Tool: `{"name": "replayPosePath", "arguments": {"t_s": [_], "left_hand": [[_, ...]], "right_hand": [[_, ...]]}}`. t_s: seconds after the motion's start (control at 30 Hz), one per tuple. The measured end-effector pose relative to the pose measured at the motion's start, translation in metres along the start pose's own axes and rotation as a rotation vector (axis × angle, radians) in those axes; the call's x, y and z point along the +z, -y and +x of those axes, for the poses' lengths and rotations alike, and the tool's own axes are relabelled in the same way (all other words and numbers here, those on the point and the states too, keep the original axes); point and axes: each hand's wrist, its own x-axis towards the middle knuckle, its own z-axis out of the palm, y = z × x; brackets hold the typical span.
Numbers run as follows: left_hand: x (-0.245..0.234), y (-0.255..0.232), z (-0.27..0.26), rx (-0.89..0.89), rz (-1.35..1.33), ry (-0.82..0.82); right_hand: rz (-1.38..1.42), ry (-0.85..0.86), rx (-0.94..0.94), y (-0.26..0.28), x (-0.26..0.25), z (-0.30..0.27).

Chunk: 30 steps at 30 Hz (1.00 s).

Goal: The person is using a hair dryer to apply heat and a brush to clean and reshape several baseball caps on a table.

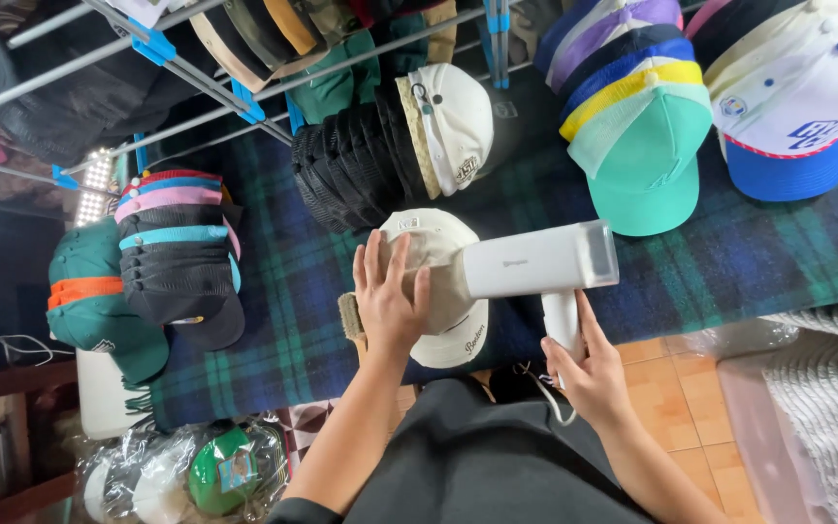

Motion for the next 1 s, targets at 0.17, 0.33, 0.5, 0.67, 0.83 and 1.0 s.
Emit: {"name": "replayPosePath", "arguments": {"t_s": [0.17,0.33,0.5,0.67,0.83,1.0], "left_hand": [[-0.006,0.001,0.003,0.016,-0.014,-0.057],[-0.009,0.002,-0.003,-0.021,-0.020,-0.093],[-0.005,0.006,-0.006,-0.135,-0.008,-0.035],[-0.005,0.009,-0.009,-0.165,-0.017,-0.047],[0.000,0.016,-0.014,-0.156,-0.011,-0.087],[-0.001,0.016,-0.017,-0.219,-0.035,-0.060]], "right_hand": [[0.137,-0.060,0.000,-0.034,0.012,0.018],[0.201,-0.113,-0.019,-0.016,0.022,-0.003],[-0.283,-0.110,-0.147,0.026,0.023,-0.011],[-0.489,-0.125,-0.174,0.044,0.018,0.002],[-0.719,-0.090,-0.394,0.040,0.007,0.025],[-1.017,-0.037,-0.740,0.073,0.014,0.036]]}}
